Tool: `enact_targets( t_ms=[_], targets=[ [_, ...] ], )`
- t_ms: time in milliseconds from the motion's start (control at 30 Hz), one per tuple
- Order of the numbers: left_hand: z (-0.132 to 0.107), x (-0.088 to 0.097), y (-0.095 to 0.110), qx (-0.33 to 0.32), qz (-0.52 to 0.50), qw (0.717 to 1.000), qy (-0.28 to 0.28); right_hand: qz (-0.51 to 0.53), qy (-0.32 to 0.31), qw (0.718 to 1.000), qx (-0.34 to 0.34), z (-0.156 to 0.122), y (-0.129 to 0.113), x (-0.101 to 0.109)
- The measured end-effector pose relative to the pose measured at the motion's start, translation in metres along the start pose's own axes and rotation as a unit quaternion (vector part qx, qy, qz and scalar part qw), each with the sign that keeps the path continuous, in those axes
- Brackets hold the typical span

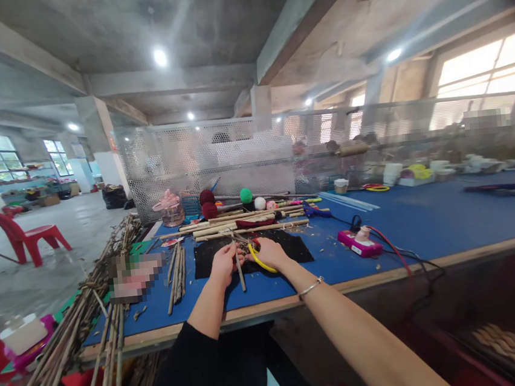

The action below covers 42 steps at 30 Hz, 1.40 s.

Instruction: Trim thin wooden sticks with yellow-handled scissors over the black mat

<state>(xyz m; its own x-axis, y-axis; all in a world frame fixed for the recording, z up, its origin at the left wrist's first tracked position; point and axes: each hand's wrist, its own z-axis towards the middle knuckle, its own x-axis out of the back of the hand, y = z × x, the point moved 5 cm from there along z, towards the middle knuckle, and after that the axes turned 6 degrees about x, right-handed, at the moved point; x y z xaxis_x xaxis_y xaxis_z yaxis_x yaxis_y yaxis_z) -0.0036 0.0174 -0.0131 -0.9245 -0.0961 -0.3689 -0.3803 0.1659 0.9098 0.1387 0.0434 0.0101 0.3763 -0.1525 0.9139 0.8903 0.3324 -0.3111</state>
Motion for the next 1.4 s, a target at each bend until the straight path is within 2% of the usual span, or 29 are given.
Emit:
enact_targets(
  t_ms=[167, 300, 467, 567, 767, 967, 1200, 1400],
  targets=[
    [-0.002, -0.001, 0.001, 0.007, -0.026, 1.0, -0.013, 0.081, -0.119, 0.989, 0.023, 0.016, -0.01, 0.015],
    [-0.002, -0.001, 0.001, 0.009, -0.042, 0.999, -0.025, 0.102, -0.142, 0.983, 0.051, 0.018, -0.017, 0.025],
    [-0.003, -0.002, 0.002, -0.003, -0.033, 0.999, -0.029, 0.094, -0.16, 0.981, 0.049, 0.013, -0.021, 0.016],
    [-0.003, -0.002, 0.002, -0.004, -0.022, 0.999, -0.034, 0.107, -0.153, 0.981, 0.056, 0.011, -0.026, 0.015],
    [-0.005, -0.005, 0.004, -0.012, -0.031, 0.998, -0.06, 0.051, -0.115, 0.99, 0.062, 0.008, -0.033, 0.021],
    [-0.002, -0.009, 0.004, -0.053, -0.048, 0.991, -0.117, 0.064, -0.081, 0.992, 0.074, 0.003, -0.04, 0.02],
    [0.003, -0.008, 0.001, -0.069, -0.036, 0.99, -0.118, 0.06, -0.045, 0.997, -0.009, -0.002, -0.03, 0.021],
    [-0.002, -0.011, 0.005, -0.081, -0.034, 0.988, -0.127, 0.058, -0.037, 0.997, -0.018, -0.003, -0.029, 0.012]
  ],
)
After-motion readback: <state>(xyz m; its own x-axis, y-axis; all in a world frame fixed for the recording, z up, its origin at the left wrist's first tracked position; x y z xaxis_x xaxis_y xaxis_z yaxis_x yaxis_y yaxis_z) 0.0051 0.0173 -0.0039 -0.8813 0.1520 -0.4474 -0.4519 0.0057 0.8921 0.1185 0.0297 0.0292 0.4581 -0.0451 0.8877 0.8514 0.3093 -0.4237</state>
